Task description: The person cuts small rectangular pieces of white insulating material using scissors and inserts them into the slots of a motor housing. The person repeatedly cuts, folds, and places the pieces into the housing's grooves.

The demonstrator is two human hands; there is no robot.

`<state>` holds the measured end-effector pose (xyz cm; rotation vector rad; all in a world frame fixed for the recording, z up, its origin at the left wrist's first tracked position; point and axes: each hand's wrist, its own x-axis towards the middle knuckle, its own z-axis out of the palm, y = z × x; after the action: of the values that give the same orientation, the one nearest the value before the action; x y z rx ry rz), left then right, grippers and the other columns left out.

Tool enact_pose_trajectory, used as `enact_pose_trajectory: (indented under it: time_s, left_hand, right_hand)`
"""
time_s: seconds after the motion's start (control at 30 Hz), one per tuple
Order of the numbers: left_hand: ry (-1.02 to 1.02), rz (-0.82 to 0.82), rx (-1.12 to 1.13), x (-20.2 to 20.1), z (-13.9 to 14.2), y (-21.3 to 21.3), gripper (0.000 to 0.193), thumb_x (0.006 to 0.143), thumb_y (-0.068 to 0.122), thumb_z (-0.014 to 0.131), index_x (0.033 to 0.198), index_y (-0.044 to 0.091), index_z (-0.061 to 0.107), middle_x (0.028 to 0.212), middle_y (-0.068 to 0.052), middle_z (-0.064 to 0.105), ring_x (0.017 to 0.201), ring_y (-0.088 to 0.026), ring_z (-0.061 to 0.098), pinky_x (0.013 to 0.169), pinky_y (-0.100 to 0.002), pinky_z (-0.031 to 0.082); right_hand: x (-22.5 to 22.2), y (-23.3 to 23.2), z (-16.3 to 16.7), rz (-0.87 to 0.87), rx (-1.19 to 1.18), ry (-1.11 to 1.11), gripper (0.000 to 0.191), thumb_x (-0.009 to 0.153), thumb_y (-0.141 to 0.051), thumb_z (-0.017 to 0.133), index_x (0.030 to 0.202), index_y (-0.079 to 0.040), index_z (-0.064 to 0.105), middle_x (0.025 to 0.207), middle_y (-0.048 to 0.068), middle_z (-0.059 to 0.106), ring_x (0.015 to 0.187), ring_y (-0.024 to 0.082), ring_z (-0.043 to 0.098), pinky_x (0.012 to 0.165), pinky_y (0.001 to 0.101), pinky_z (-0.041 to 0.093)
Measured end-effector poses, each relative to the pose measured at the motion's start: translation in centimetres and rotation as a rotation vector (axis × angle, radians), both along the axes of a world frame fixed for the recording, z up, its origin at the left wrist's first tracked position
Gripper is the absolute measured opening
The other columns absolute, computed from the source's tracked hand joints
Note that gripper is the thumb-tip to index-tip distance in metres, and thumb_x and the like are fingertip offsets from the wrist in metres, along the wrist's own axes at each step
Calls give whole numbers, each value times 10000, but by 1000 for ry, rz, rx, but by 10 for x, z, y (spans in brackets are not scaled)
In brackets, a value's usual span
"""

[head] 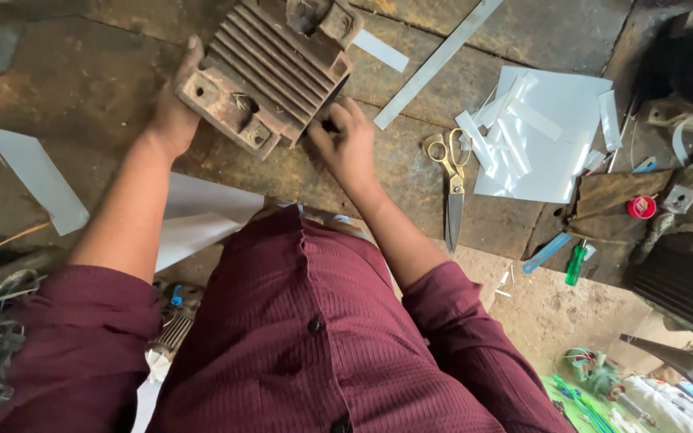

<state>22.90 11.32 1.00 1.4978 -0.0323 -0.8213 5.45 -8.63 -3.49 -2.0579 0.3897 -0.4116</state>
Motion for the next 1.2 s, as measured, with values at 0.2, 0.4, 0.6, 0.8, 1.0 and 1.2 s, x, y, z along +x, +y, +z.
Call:
enact_pose_trajectory:
  time_s: [0.2,0.4,0.6,0.8,1.0,1.2]
  left_hand:
    - [-79,-1,22,-5,-4,-1,878,979,729,416,1468,9,535,1441,-60,601,1308,-124,525,1155,-297,382]
    - [-106,-16,33,-6,-6,2,891,984,742,369,1460,11,549,1440,-83,614,1314,-132,536,1155,-290,387]
    - [-205,15,98,-10,-23,6,833,1019,730,370,1331,19,674,1237,-27,687,1140,-87,581,1073,-282,465]
    - [-122,51,101,-8,-24,-1,721,1074,677,390,1306,56,675,1160,25,666,1050,-58,577,998,-265,510]
    - [-194,166,-114,-21,-25,-6,736,1069,649,410,1416,31,609,1298,-11,657,1164,-80,576,1062,-273,496]
    - [-393,647,1,-91,-32,11,572,1105,497,472,1445,36,464,1276,-29,625,1132,-145,590,947,-302,489]
  right_hand:
    - [-12,13,-8,-20,56,-39,202,947,-84,696,1143,-36,704,1113,137,673,992,317,690,862,372,553]
    - [-16,30,-10,51,4,-28,375,922,-12,618,1296,-16,645,1345,194,550,1231,380,585,1056,416,501]
    - [-33,5,12,207,-12,28,434,936,-18,626,1369,-18,619,1376,171,548,1265,388,561,1061,440,484]
    - [-81,-50,36,-30,54,232,350,907,-59,618,1253,-83,665,1253,134,614,1064,320,678,880,382,574]
    - [-99,-154,29,-340,-506,300,192,928,-223,785,1067,-95,748,1118,152,651,1022,376,613,909,452,502]
    - [-79,-178,25,-208,-600,643,429,684,-383,909,945,-81,753,1095,177,624,1028,418,553,878,468,476]
